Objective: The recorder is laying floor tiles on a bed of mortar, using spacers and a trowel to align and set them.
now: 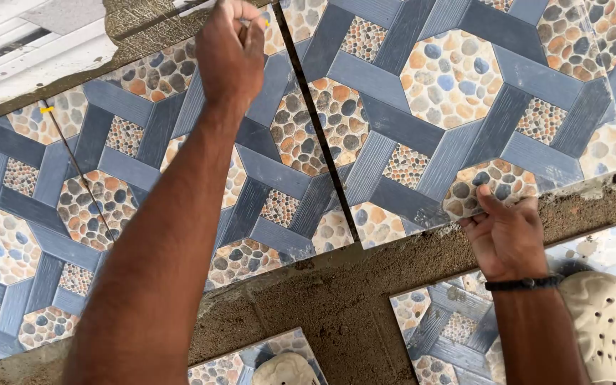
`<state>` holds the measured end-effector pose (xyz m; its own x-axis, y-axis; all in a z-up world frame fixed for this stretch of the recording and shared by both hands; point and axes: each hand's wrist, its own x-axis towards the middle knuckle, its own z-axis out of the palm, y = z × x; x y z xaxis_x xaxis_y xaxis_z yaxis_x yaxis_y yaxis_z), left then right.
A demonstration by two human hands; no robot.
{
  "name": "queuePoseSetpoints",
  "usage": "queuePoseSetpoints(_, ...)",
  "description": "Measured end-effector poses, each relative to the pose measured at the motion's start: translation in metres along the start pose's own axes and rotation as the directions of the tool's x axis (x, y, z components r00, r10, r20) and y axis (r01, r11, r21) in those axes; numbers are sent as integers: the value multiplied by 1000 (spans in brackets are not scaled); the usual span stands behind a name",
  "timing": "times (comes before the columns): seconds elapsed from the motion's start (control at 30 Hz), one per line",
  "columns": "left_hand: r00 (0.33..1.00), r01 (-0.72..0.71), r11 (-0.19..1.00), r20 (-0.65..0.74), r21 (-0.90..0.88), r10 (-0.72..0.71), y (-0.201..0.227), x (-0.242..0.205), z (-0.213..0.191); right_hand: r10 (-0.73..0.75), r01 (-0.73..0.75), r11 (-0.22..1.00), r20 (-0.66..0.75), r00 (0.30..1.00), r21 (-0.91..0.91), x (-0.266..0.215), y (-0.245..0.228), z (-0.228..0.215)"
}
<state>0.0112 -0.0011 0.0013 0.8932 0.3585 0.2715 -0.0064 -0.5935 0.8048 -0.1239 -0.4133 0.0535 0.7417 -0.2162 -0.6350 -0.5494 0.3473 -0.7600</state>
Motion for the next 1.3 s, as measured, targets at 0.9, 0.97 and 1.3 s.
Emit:
queuePoseSetpoints(0.9,988,-152,977,6,150,153,-15,10,27,-11,10,1000,86,996,12,-18,0,2)
queuePoseSetpoints(0.97,980,-195,970,-10,147,198,-13,8,27,-13,13,1000,90,996,8,-20,1,1)
queuePoseSetpoints(1.3,994,106,994,19,-8,-105,6,0,19,52,-43,996,116,992,-75,-9,1,0)
